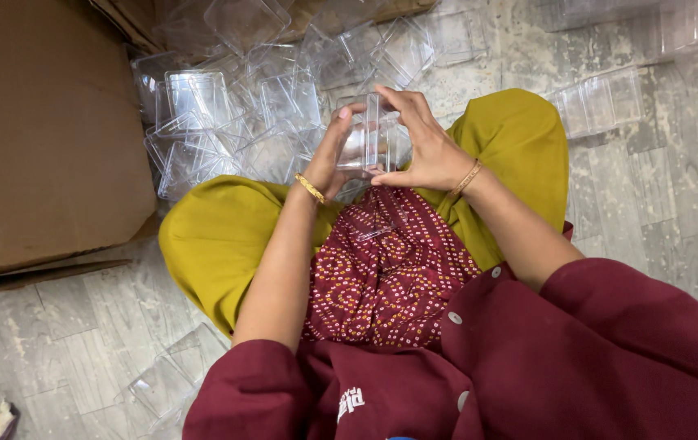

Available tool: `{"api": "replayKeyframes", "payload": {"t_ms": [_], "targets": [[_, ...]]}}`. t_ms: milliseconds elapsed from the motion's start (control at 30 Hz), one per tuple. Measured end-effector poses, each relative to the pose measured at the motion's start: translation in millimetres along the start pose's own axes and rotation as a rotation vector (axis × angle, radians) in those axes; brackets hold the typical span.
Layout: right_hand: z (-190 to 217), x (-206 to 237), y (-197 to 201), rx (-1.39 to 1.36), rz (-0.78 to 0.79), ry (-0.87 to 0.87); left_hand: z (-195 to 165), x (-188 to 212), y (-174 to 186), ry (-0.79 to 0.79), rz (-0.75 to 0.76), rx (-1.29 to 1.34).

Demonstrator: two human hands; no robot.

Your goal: The person sits on the floor among piles of clear plastic boxes and loose lids. They pick up a base, fit a lid onto it, press the edges to snap it closed, and place the finished box onto a stack or pile beside them, repeating this one box at a time.

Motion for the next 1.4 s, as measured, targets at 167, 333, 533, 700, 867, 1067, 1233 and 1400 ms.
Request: {"api": "replayKeyframes", "payload": {"t_ms": [167,333,533,700,867,1067,1233,1400], "targets": [[-3.1,2.1,-4.8,-0.035,0.009,-0.016,4.4,-3.4,0.6,-0.018,0.025,0.056],[-5.2,1.4,-11.0,-0.109,0.032,-0.065,10.5,-0.9,3.1,0.03,-0.01,-0.033],[-19.8,14.8,-8.1,-0.173,0.053,-0.09,17.9,-7.1,-19.0,0.076,0.095,-0.119],[-106.7,65.9,91.5,0.318,-0.257,-0.187,-67.0,-66.4,-29.4,-0.526,-0.156,-1.29],[-242.0,188.0,221.4,0.486,-0.614,-0.598,-100.3,-107.2,-38.7,-0.844,-0.36,-1.768],[-324.1,255.7,237.2,0.697,-0.598,-0.804,-141.4,-106.2,-14.5,-0.876,-0.594,-1.846],[-344.1,260.1,228.2,0.678,-0.578,-0.833,-165.8,-71.9,31.4,-0.712,-0.478,-0.808],[-349.0,264.4,225.5,0.675,-0.561,-0.863,-153.1,-26.9,29.1,-0.486,-0.394,-0.198]]}}
Point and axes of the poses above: each hand's wrist, its own x-axis away from the middle knuckle, its own y-axis out of the back of the hand, z = x × y, the point moved 10 cm from there along -x, towards the middle knuckle, and after that the axes turned 9 degrees about x, right-handed, at the moved point
